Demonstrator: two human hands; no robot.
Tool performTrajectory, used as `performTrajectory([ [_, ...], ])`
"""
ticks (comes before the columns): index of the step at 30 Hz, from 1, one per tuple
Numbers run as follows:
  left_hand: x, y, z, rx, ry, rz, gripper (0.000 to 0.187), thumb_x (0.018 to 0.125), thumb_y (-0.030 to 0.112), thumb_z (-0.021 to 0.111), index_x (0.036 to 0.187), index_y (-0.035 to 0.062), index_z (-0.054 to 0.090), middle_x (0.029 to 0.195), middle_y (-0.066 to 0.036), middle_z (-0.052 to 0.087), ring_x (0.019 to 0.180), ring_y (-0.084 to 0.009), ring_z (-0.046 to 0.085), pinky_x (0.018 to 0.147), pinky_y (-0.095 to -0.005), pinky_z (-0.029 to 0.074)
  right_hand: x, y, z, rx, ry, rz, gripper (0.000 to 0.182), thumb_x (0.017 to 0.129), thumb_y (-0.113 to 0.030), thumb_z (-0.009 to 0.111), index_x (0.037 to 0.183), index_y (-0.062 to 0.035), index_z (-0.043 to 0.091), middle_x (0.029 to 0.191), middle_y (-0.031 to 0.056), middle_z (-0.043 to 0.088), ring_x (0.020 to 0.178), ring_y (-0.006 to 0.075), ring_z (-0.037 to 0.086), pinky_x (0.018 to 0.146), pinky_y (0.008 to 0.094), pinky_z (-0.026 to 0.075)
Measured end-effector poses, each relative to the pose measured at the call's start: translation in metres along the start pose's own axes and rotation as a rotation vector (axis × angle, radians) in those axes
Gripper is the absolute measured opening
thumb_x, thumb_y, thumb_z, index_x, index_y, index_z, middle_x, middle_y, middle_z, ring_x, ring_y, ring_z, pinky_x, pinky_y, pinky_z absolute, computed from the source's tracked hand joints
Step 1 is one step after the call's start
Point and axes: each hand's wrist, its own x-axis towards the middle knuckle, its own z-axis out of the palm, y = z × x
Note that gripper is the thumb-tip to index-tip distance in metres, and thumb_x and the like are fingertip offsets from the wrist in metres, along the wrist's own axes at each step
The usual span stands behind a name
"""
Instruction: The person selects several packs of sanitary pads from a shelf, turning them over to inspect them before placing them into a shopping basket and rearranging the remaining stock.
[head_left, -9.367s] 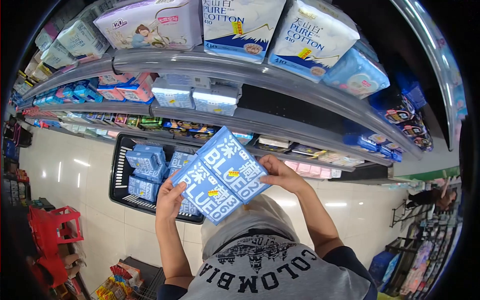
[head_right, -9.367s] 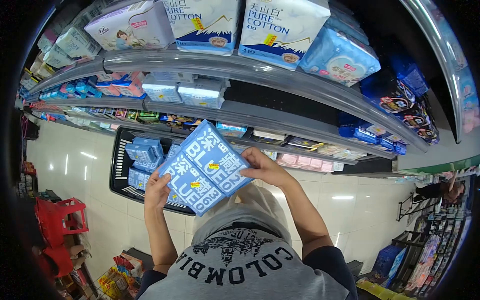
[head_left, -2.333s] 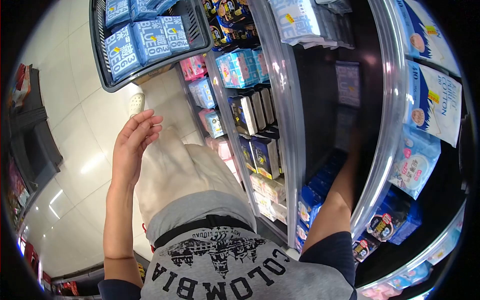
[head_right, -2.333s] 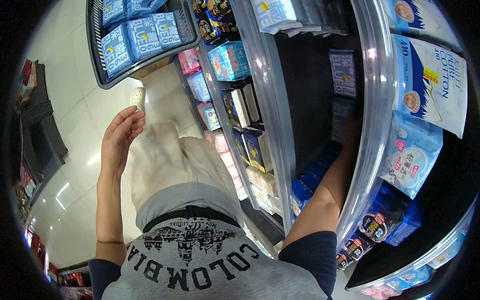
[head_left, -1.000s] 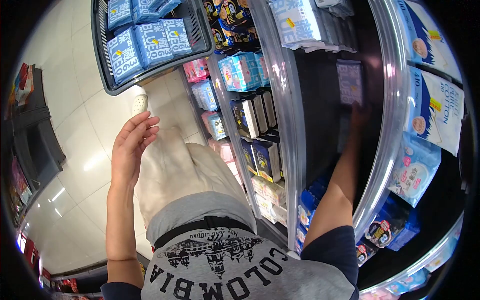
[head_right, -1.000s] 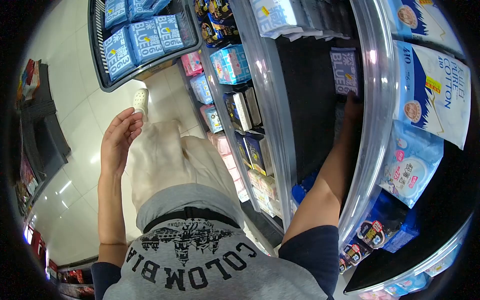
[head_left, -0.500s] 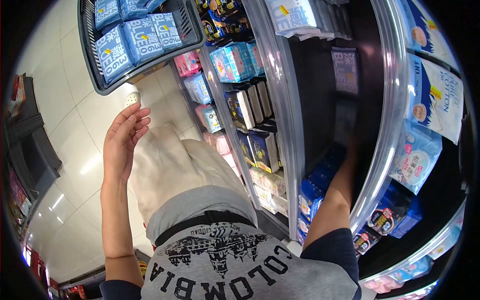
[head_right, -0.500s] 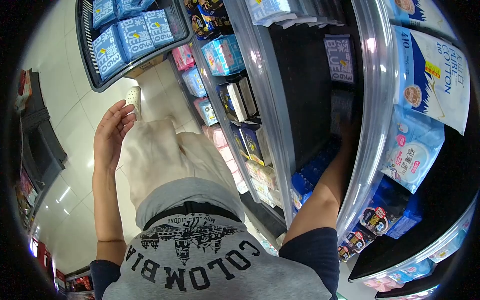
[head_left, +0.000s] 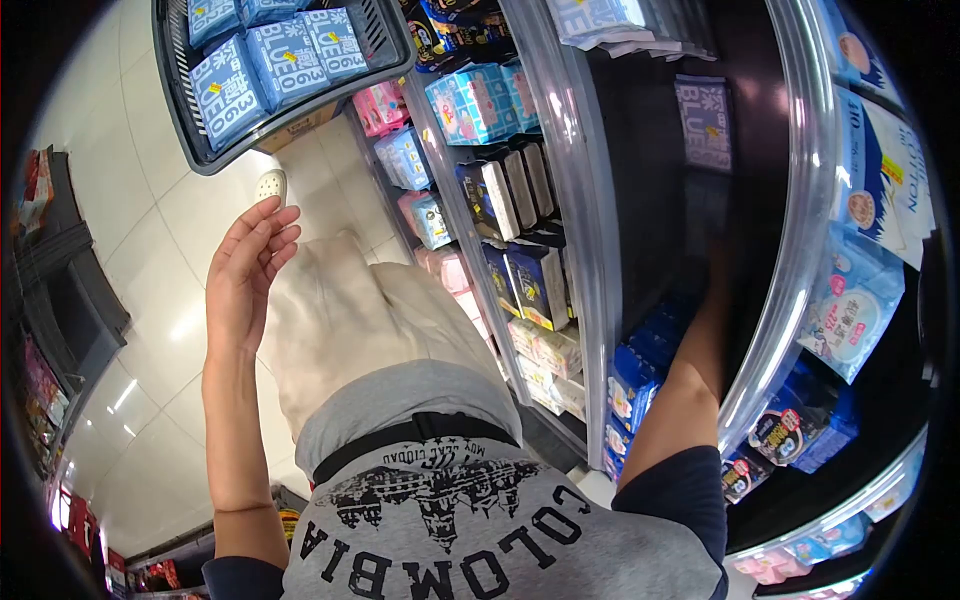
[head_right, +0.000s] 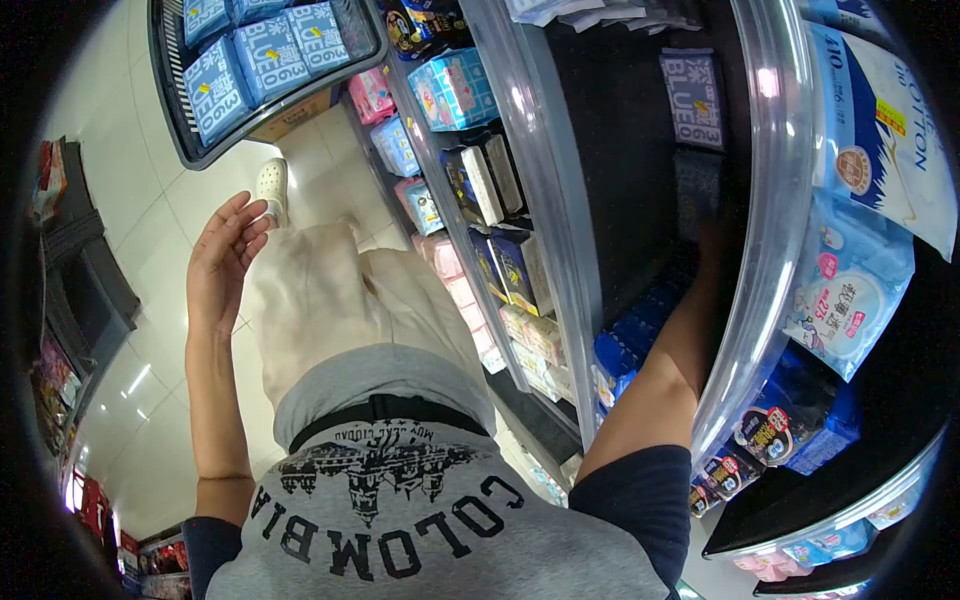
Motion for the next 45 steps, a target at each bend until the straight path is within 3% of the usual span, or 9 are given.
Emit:
performTrajectory([
  [14,-0.001,0.000,0.000,-0.044,0.046,0.021,0.034,0.088,0.014,0.046,0.117,-0.0027,0.048,0.107,-0.013,0.058,0.091,-0.0139,0.056,0.084,-0.0253,0.044,0.018,0.022,0.021,0.173,0.021,-0.024,0.072,0.078,-0.032,0.064,0.133,0.0011,0.030,0.132,0.0225,0.038,0.122,0.0355,0.037,0.101,0.0412,0.030],
  [16,0.000,0.001,-0.003,-0.012,0.015,0.027,0.038,0.090,0.018,0.045,0.121,-0.0029,0.043,0.112,-0.014,0.055,0.096,-0.0160,0.056,0.087,-0.0257,0.045,0.043,0.075,0.055,-0.118,0.058,-0.191,0.076,0.077,-0.033,0.065,0.135,-0.0012,0.028,0.132,0.0220,0.038,0.122,0.0353,0.038,0.100,0.0415,0.031],
  [19,-0.001,0.000,-0.004,-0.011,0.023,0.024,0.038,0.090,0.018,0.045,0.121,-0.0025,0.044,0.111,-0.014,0.055,0.096,-0.0159,0.056,0.087,-0.0258,0.045,0.018,0.026,0.016,0.051,0.008,0.006,0.077,0.076,-0.034,0.066,0.136,-0.0034,0.027,0.131,0.0220,0.039,0.122,0.0354,0.038,0.100,0.0419,0.031],
  [25,-0.001,-0.003,-0.005,-0.016,0.029,0.011,0.038,0.089,0.018,0.046,0.121,-0.0019,0.044,0.111,-0.013,0.056,0.095,-0.0157,0.056,0.087,-0.0257,0.044,0.015,0.019,0.018,-0.034,0.060,-0.011,0.071,0.077,-0.044,0.062,0.131,-0.0058,0.038,0.132,0.0188,0.039,0.122,0.0336,0.036,0.102,0.0400,0.029],
  [31,-0.001,-0.002,-0.005,-0.010,0.023,0.009,0.038,0.089,0.018,0.047,0.121,-0.0019,0.044,0.112,-0.013,0.055,0.096,-0.0155,0.055,0.087,-0.0259,0.044,0.008,0.009,0.013,0.108,0.098,-0.009,0.074,0.076,-0.042,0.064,0.132,-0.0023,0.035,0.134,0.0206,0.036,0.125,0.0338,0.033,0.104,0.0396,0.027],
  [34,-0.002,-0.001,-0.006,-0.001,0.028,0.007,0.039,0.089,0.018,0.046,0.121,-0.0020,0.044,0.112,-0.013,0.055,0.096,-0.0154,0.055,0.087,-0.0259,0.044,0.051,0.093,0.070,0.009,0.025,-0.123,0.078,0.074,-0.043,0.066,0.132,-0.0014,0.034,0.134,0.0220,0.035,0.126,0.0339,0.031,0.105,0.0408,0.025],
  [38,-0.004,0.002,0.001,-0.045,0.079,0.024,0.032,0.087,0.013,0.047,0.115,-0.0025,0.049,0.105,-0.013,0.059,0.089,-0.0132,0.057,0.083,-0.0246,0.045,0.008,0.001,0.009,0.048,0.153,0.104,0.079,0.073,-0.044,0.066,0.132,-0.0025,0.034,0.134,0.0211,0.036,0.127,0.0337,0.030,0.106,0.0418,0.024],
  [40,-0.003,0.001,0.001,-0.037,0.071,0.016,0.032,0.087,0.013,0.047,0.115,-0.0022,0.049,0.104,-0.012,0.059,0.089,-0.0130,0.057,0.083,-0.0244,0.045,0.014,0.001,0.014,0.020,0.306,-0.096,0.082,0.072,-0.044,0.067,0.133,-0.0027,0.032,0.135,0.0213,0.035,0.127,0.0340,0.030,0.106,0.0414,0.024],
  [45,-0.002,0.003,0.004,-0.044,0.066,0.011,0.032,0.087,0.013,0.047,0.115,-0.0018,0.049,0.104,-0.012,0.059,0.089,-0.0130,0.057,0.083,-0.0246,0.045,0.012,-0.040,-0.002,0.184,0.368,-0.166,0.076,0.077,-0.041,0.063,0.134,-0.0025,0.031,0.135,0.0215,0.035,0.127,0.0342,0.031,0.105,0.0407,0.025],
])
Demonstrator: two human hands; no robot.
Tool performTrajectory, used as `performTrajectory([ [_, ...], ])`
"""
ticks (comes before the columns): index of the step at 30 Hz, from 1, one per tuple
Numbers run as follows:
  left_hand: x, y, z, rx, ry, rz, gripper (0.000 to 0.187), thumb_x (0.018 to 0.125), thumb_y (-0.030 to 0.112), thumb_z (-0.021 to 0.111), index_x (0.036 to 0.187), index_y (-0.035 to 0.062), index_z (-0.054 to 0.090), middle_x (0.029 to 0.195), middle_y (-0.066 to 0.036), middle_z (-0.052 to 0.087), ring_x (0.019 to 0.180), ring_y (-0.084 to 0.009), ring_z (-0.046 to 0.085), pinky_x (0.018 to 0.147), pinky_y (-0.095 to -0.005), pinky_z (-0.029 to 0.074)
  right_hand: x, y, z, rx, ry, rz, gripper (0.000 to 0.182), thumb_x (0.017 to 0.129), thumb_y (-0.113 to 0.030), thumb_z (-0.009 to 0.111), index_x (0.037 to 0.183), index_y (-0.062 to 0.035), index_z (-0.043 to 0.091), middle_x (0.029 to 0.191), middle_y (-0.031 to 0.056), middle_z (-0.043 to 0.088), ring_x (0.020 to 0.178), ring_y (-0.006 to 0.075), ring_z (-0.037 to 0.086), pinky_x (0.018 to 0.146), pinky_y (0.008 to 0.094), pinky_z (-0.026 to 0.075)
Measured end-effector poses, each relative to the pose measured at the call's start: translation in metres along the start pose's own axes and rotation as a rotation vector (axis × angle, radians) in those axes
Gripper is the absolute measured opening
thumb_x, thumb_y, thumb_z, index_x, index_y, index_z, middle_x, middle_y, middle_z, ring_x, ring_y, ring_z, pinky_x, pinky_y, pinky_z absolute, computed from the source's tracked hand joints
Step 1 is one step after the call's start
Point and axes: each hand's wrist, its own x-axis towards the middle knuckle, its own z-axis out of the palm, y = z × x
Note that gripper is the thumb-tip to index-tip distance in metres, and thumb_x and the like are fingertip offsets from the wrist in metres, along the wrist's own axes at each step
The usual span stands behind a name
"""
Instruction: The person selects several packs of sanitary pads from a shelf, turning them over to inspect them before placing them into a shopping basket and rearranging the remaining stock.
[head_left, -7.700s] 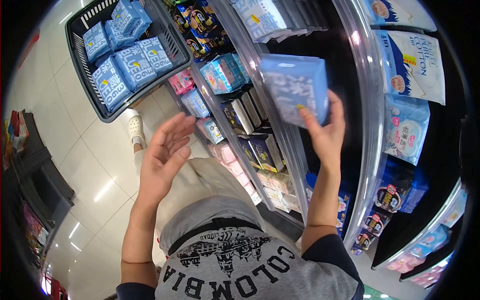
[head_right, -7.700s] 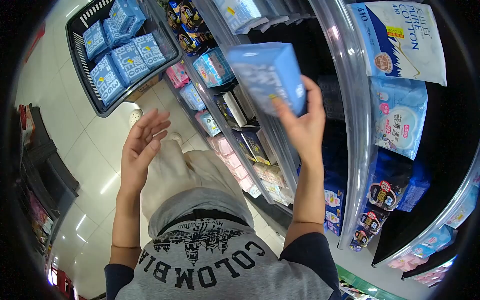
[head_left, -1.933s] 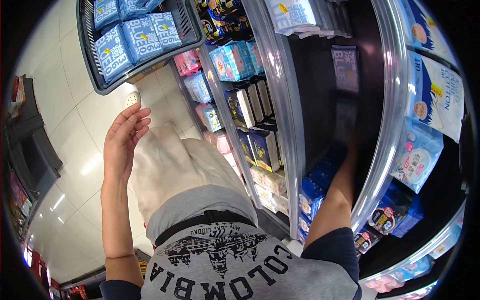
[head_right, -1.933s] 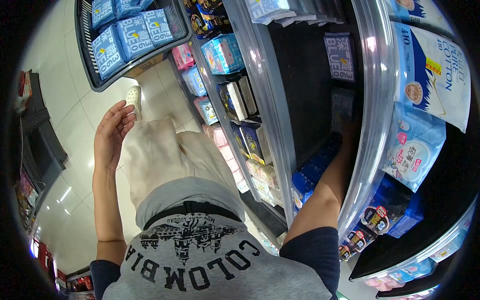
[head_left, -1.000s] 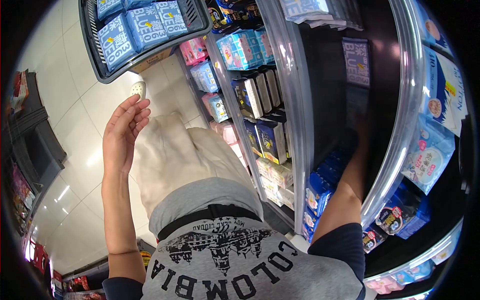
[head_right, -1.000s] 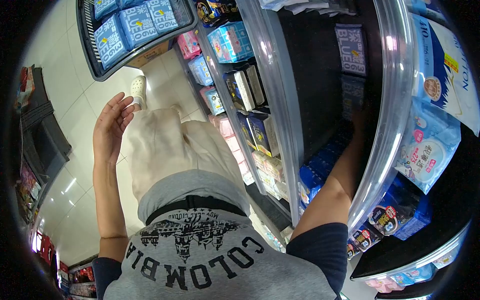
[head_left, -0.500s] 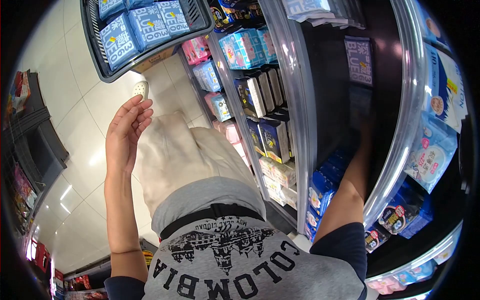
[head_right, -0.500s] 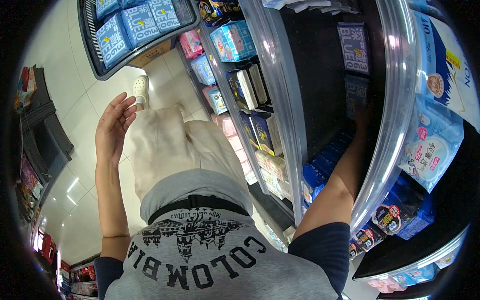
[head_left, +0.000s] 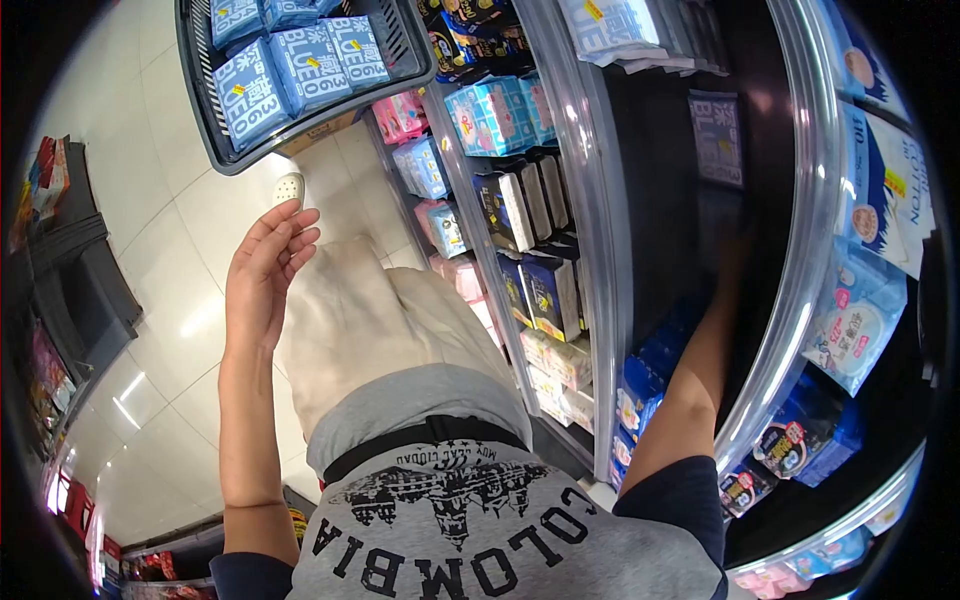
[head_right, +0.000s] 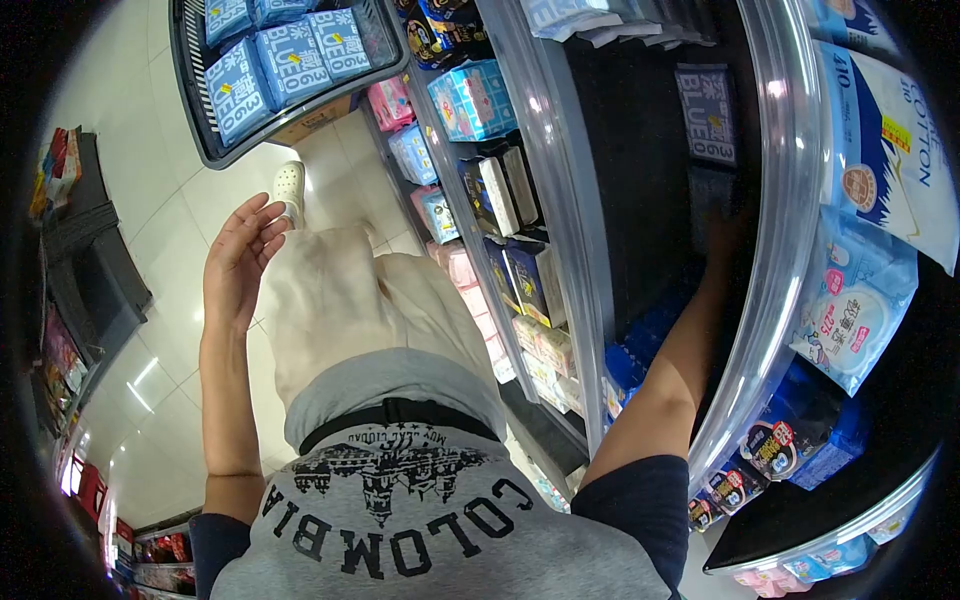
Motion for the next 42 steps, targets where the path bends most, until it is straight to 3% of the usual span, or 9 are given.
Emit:
performTrajectory([
  [5,-0.001,0.001,-0.001,-0.005,-0.003,0.004,0.031,0.087,0.013,0.048,0.115,-0.0013,0.050,0.104,-0.012,0.059,0.089,-0.0130,0.057,0.083,-0.0246,0.045,0.009,-0.061,-0.021,0.075,0.020,-0.027,0.068,0.081,-0.038,0.059,0.132,-0.0021,0.034,0.134,0.0209,0.037,0.126,0.0331,0.033,0.104,0.0401,0.027],
  [9,-0.002,0.001,-0.004,-0.010,0.025,0.002,0.031,0.087,0.014,0.048,0.114,-0.0009,0.050,0.104,-0.012,0.060,0.089,-0.0130,0.057,0.083,-0.0247,0.045,0.030,-0.091,-0.026,-0.100,-0.021,-0.043,0.064,0.081,-0.035,0.059,0.130,-0.0010,0.037,0.130,0.0216,0.042,0.122,0.0330,0.039,0.101,0.0391,0.031],
  [14,-0.003,0.002,-0.006,0.002,0.041,0.002,0.032,0.087,0.014,0.048,0.115,-0.0008,0.050,0.104,-0.012,0.059,0.090,-0.0132,0.057,0.084,-0.0251,0.045,0.048,-0.094,-0.008,-0.142,-0.032,-0.096,0.059,0.081,-0.033,0.059,0.127,-0.0005,0.042,0.122,0.0213,0.049,0.115,0.0334,0.047,0.096,0.0397,0.037],
  [17,-0.004,0.002,-0.007,-0.005,0.052,0.011,0.032,0.087,0.014,0.048,0.115,-0.0009,0.050,0.104,-0.011,0.059,0.089,-0.0132,0.057,0.084,-0.0252,0.044,0.056,-0.085,0.001,-0.131,-0.126,-0.021,0.061,0.081,-0.031,0.059,0.129,-0.0006,0.037,0.130,0.0233,0.039,0.122,0.0370,0.037,0.103,0.0424,0.029],
  [19,-0.003,0.001,-0.009,-0.021,0.055,0.005,0.032,0.087,0.014,0.048,0.115,-0.0014,0.050,0.104,-0.012,0.059,0.089,-0.0130,0.057,0.084,-0.0245,0.045,0.056,-0.080,0.007,-0.150,0.037,-0.157,0.053,0.080,-0.027,0.061,0.123,0.0003,0.046,0.117,0.0209,0.053,0.110,0.0322,0.051,0.093,0.0395,0.039],
  [26,0.002,0.003,-0.008,0.014,0.003,-0.004,0.037,0.088,0.016,0.045,0.120,-0.0027,0.044,0.110,-0.014,0.056,0.095,-0.0152,0.055,0.085,-0.0250,0.044,0.056,-0.065,0.017,0.044,0.011,-0.135,0.049,0.081,-0.025,0.061,0.120,0.0013,0.048,0.113,0.0215,0.055,0.108,0.0314,0.052,0.092,0.0383,0.039],
  [32,0.000,0.012,-0.001,-0.018,0.030,0.001,0.032,0.087,0.014,0.048,0.115,-0.0017,0.049,0.104,-0.011,0.059,0.090,-0.0120,0.057,0.082,-0.0234,0.045,0.059,-0.075,0.018,-0.171,0.147,-0.165,0.052,0.079,-0.037,0.062,0.112,0.0024,0.053,0.105,0.0229,0.058,0.100,0.0339,0.056,0.087,0.0397,0.043],
  [34,0.000,0.011,-0.003,-0.002,0.030,-0.006,0.031,0.087,0.014,0.048,0.115,-0.0015,0.050,0.104,-0.011,0.059,0.089,-0.0119,0.057,0.083,-0.0235,0.045,0.064,-0.077,0.023,-0.103,0.155,-0.013,0.054,0.076,-0.044,0.064,0.104,0.0020,0.059,0.098,0.0222,0.061,0.093,0.0355,0.059,0.082,0.0416,0.045],
  [42,0.001,0.007,-0.003,0.028,0.033,-0.026,0.035,0.088,0.016,0.046,0.118,-0.0021,0.045,0.106,-0.013,0.058,0.092,-0.0143,0.056,0.084,-0.0248,0.045,0.074,-0.079,0.031,-0.287,0.228,0.062,0.054,0.071,-0.048,0.067,0.096,-0.0004,0.062,0.093,0.0217,0.062,0.087,0.0366,0.060,0.078,0.0427,0.047],
])
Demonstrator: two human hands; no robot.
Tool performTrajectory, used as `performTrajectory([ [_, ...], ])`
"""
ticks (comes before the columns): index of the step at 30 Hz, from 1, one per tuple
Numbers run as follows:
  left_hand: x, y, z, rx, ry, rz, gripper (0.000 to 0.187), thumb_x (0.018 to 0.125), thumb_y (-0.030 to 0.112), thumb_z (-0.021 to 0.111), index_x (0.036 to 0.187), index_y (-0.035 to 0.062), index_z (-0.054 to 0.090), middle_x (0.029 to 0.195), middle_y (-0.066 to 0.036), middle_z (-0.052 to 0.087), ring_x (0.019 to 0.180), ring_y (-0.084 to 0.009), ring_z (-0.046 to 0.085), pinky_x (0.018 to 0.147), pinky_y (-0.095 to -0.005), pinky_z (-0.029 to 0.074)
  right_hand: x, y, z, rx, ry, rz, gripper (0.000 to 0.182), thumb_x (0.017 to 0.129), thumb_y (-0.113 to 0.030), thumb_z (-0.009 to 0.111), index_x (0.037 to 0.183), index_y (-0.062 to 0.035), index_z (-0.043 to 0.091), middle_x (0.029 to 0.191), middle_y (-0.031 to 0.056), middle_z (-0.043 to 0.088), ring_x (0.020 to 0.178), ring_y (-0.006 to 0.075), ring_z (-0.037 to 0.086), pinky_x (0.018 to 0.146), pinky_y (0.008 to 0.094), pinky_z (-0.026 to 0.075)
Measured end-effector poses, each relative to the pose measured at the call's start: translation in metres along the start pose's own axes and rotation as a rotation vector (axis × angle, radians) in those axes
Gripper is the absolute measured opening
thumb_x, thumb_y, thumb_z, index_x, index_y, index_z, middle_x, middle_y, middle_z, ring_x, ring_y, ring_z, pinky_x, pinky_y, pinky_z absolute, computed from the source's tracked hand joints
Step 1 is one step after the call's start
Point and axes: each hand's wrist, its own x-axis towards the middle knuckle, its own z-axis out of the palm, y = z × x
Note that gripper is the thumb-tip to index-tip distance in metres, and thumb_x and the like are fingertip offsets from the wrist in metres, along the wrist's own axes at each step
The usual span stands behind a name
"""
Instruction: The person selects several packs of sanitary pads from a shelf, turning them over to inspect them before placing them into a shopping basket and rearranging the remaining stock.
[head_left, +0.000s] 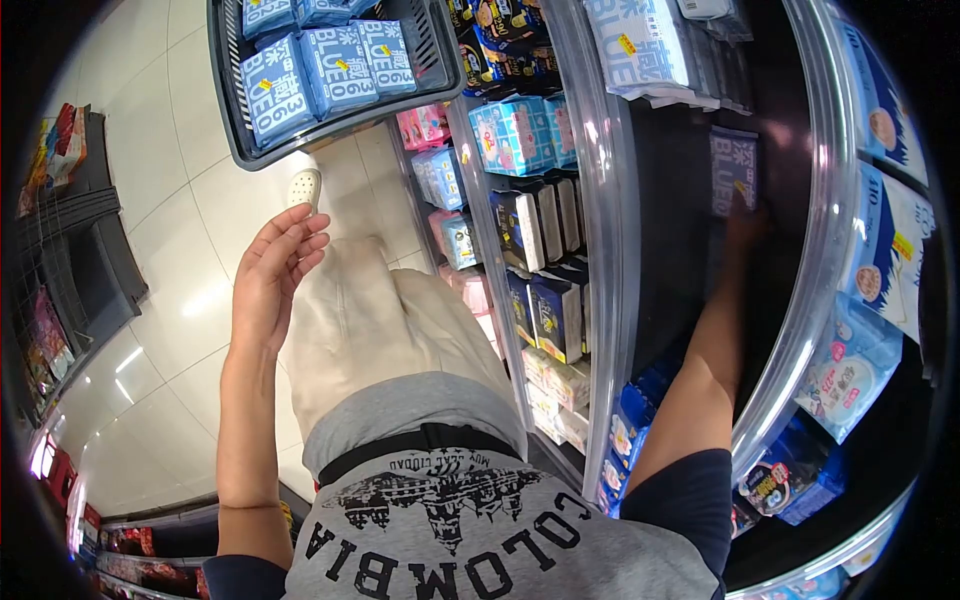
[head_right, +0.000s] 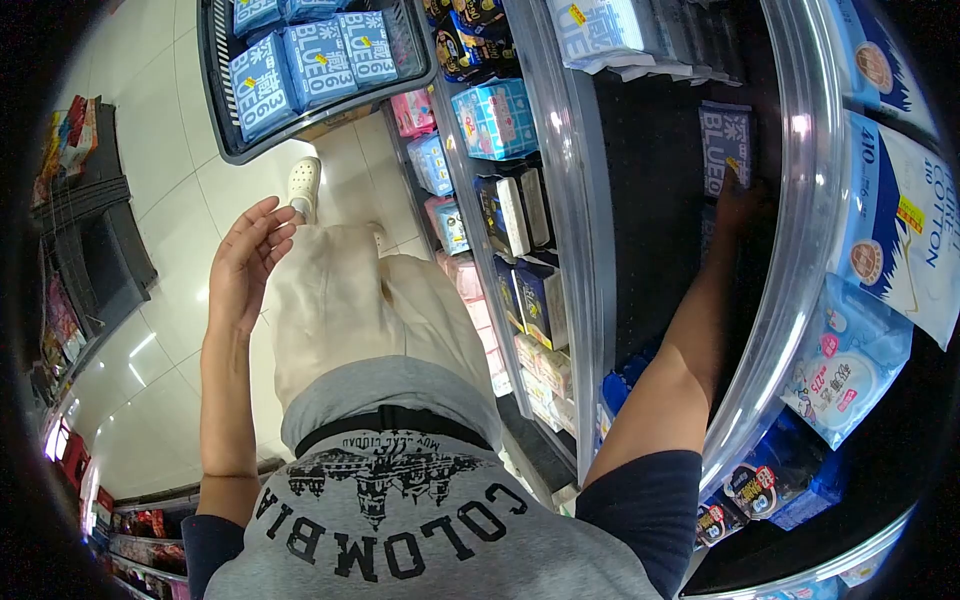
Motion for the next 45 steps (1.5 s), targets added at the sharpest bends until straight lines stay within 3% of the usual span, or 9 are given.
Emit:
performTrajectory([
  [8,0.006,0.003,0.002,-0.026,-0.020,0.015,0.032,0.088,0.014,0.046,0.116,-0.0016,0.047,0.104,-0.011,0.059,0.089,-0.0127,0.057,0.082,-0.0244,0.045,0.004,0.016,0.027,0.342,-0.043,0.098,0.054,0.070,-0.045,0.070,0.098,0.0006,0.061,0.097,0.0222,0.061,0.092,0.0354,0.059,0.080,0.0430,0.046],
  [19,0.029,0.027,-0.010,0.162,0.015,0.057,0.033,0.087,0.017,0.050,0.116,0.0016,0.049,0.105,-0.009,0.059,0.091,-0.0128,0.056,0.081,-0.0237,0.043,-0.014,0.027,0.018,0.113,-0.042,-0.474,0.038,0.084,-0.031,0.057,0.113,-0.0074,0.056,0.096,0.0186,0.061,0.069,0.0352,0.061,0.063,0.0445,0.048],
  [23,0.080,0.037,-0.037,0.494,0.080,0.241,0.039,0.083,0.015,0.056,0.117,-0.0007,0.048,0.111,-0.011,0.056,0.092,-0.0163,0.055,0.084,-0.0270,0.042,-0.044,0.006,-0.009,0.363,-0.214,-0.105,0.033,0.087,-0.023,0.053,0.117,-0.0097,0.054,0.098,0.0190,0.060,0.076,0.0323,0.061,0.064,0.0434,0.047],
  [25,0.115,0.051,-0.047,0.744,0.134,0.335,0.047,0.076,0.015,0.061,0.117,-0.0028,0.047,0.119,-0.017,0.050,0.099,-0.0245,0.054,0.091,-0.0319,0.040,-0.071,-0.012,-0.050,-0.529,-0.011,-0.652,0.035,0.087,-0.021,0.052,0.119,-0.0070,0.051,0.104,0.0208,0.058,0.090,0.0331,0.059,0.074,0.0428,0.046],
  [27,0.145,0.080,-0.046,0.980,0.147,0.504,0.050,0.075,0.014,0.061,0.119,-0.0026,0.046,0.120,-0.019,0.048,0.104,-0.0278,0.051,0.092,-0.0337,0.039,-0.081,-0.097,-0.155,0.329,-0.175,0.058,0.038,0.085,-0.021,0.054,0.117,-0.0014,0.051,0.111,0.0227,0.054,0.103,0.0343,0.053,0.088,0.0427,0.041],
  [30,0.200,0.118,-0.044,1.298,0.088,0.690,0.059,0.069,0.012,0.062,0.122,-0.0032,0.042,0.123,-0.022,0.045,0.115,-0.0344,0.042,0.097,-0.0384,0.035,-0.118,-0.119,-0.190,0.320,-0.112,-0.060,0.045,0.083,-0.020,0.057,0.122,-0.0015,0.046,0.123,0.0207,0.047,0.119,0.0347,0.040,0.103,0.0441,0.024],
  [36,0.290,0.146,-0.043,1.945,-0.254,0.511,0.077,0.064,0.022,0.066,0.128,-0.0052,0.034,0.130,-0.024,0.040,0.121,-0.0339,0.038,0.102,-0.0366,0.031,-0.180,-0.174,-0.253,0.459,-0.328,0.178,0.046,0.081,-0.014,0.056,0.123,-0.0026,0.045,0.126,0.0166,0.043,0.125,0.0349,0.032,0.104,0.0501,0.015],
  [40,0.322,0.145,-0.042,1.912,-0.454,0.078,0.096,0.059,0.031,0.071,0.134,-0.0041,0.022,0.130,-0.026,0.039,0.121,-0.0338,0.039,0.101,-0.0387,0.032,-0.202,-0.186,-0.267,0.396,-0.394,0.228,0.047,0.080,-0.013,0.056,0.123,-0.0022,0.044,0.127,0.0167,0.042,0.125,0.0351,0.032,0.105,0.0495,0.015],
  [45,0.357,0.124,-0.076,1.750,-0.522,0.213,0.102,0.054,0.032,0.073,0.135,-0.0036,0.021,0.126,-0.028,0.041,0.117,-0.0375,0.042,0.099,-0.0396,0.034,-0.204,-0.207,-0.281,0.495,-0.400,0.280,0.042,0.080,-0.008,0.056,0.120,0.0006,0.046,0.125,0.0191,0.042,0.124,0.0360,0.032,0.103,0.0450,0.022],
])
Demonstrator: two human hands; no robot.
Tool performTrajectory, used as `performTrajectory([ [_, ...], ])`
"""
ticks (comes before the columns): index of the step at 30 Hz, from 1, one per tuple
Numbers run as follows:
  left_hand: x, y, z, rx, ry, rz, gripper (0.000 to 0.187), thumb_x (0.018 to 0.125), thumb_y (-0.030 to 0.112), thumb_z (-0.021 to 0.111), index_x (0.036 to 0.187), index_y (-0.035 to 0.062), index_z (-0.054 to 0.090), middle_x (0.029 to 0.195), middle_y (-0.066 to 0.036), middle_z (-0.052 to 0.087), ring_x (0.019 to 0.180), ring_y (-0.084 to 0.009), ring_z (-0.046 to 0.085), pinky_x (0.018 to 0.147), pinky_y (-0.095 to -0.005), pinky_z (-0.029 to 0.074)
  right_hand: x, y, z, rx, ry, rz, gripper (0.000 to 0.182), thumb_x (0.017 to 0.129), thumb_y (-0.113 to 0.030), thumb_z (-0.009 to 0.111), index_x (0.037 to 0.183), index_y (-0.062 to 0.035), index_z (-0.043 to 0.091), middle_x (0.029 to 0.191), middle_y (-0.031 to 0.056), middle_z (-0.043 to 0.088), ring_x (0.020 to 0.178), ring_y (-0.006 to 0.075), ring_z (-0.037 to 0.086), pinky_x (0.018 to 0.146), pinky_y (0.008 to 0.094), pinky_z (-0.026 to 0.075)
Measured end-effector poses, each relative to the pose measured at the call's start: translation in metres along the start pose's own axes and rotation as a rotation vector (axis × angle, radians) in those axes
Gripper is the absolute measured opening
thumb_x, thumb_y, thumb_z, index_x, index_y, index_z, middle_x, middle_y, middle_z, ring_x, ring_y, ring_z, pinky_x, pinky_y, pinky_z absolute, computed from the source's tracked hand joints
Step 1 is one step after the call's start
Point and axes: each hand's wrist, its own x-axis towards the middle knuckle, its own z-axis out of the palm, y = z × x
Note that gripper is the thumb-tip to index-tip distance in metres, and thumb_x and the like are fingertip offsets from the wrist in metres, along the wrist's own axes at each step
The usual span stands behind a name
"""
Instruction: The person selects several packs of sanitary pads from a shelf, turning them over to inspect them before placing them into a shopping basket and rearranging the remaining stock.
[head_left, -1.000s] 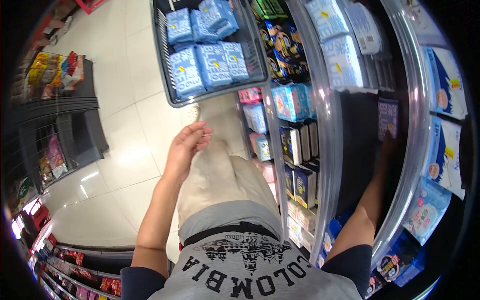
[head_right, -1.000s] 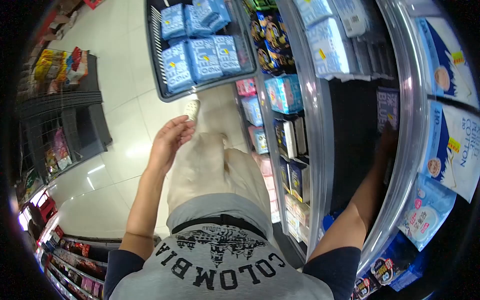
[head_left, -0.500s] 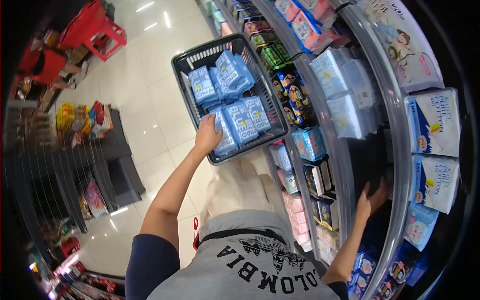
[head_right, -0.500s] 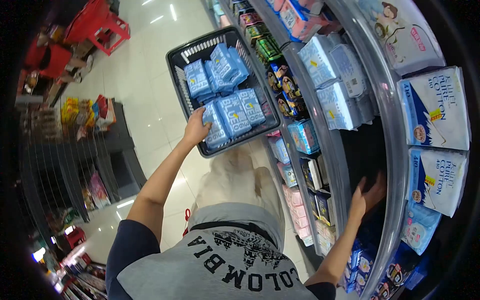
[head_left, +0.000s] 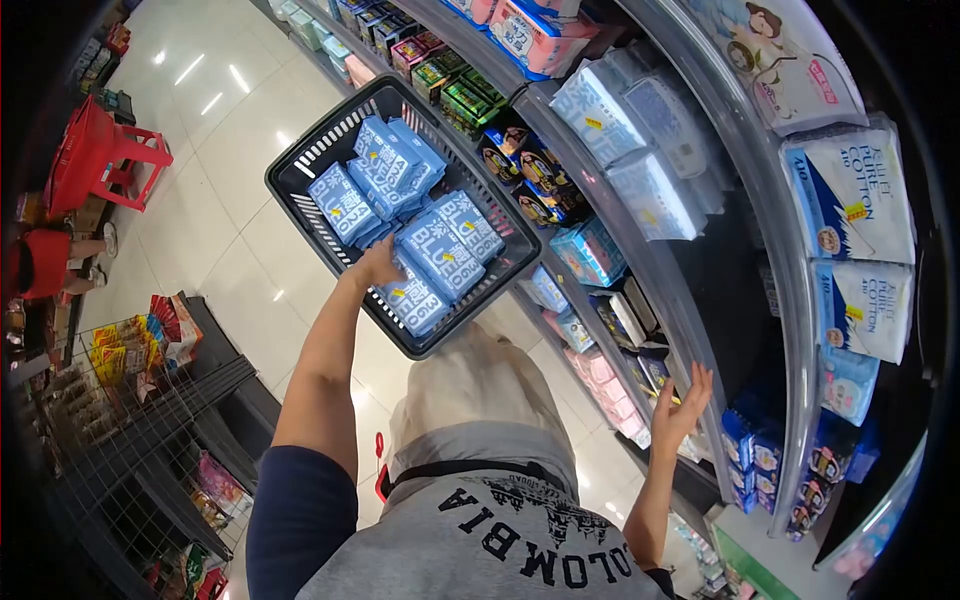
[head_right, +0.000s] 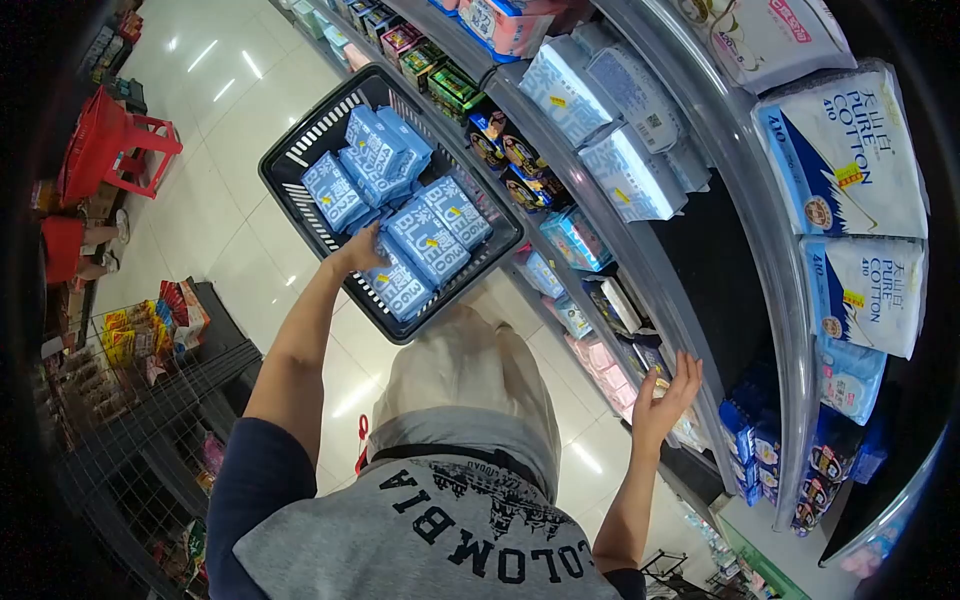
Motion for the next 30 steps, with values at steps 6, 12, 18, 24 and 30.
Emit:
performTrajectory([
  [6,-0.033,0.017,-0.019,-0.069,0.101,0.004,0.095,0.053,0.024,0.073,0.131,-0.0046,0.029,0.124,-0.026,0.042,0.113,-0.0370,0.045,0.096,-0.0352,0.038,-0.007,-0.016,0.012,0.089,-0.017,-0.020,0.042,0.079,-0.007,0.056,0.119,0.0003,0.047,0.125,0.0193,0.042,0.124,0.0360,0.032,0.102,0.0441,0.024],
  [12,-0.059,0.037,-0.038,0.025,0.101,0.070,0.077,0.052,0.028,0.074,0.117,-0.0035,0.047,0.108,-0.026,0.052,0.100,-0.0379,0.051,0.087,-0.0390,0.043,-0.004,-0.033,0.035,0.217,-0.009,-0.132,0.043,0.077,-0.008,0.058,0.119,-0.0032,0.049,0.124,0.0189,0.043,0.122,0.0371,0.034,0.101,0.0446,0.028],
  [18,-0.059,0.039,-0.035,0.139,0.144,0.018,0.084,0.048,0.040,0.078,0.116,-0.0009,0.050,0.110,-0.027,0.050,0.109,-0.0412,0.044,0.092,-0.0421,0.039,0.000,-0.075,0.049,0.392,-0.036,-0.197,0.045,0.075,-0.010,0.062,0.118,-0.0041,0.049,0.122,0.0178,0.044,0.119,0.0362,0.038,0.099,0.0439,0.030],
  [24,-0.127,0.095,-0.048,-0.113,0.164,-0.014,0.060,0.058,0.008,0.073,0.110,0.0002,0.044,0.090,-0.015,0.056,0.085,-0.0254,0.056,0.078,-0.0308,0.045,0.001,-0.092,0.040,0.505,-0.207,-0.304,0.040,0.077,-0.012,0.060,0.115,-0.0039,0.051,0.117,0.0150,0.049,0.111,0.0331,0.044,0.094,0.0394,0.036],
  [30,-0.221,0.160,-0.045,-0.346,0.672,0.253,0.046,0.063,0.002,0.070,0.101,0.0041,0.045,0.093,-0.011,0.056,0.084,-0.0200,0.055,0.075,-0.0309,0.043,0.011,-0.079,0.016,0.474,-0.391,-0.542,0.041,0.077,-0.015,0.061,0.115,-0.0042,0.051,0.116,0.0130,0.051,0.108,0.0307,0.047,0.093,0.0390,0.037],
])
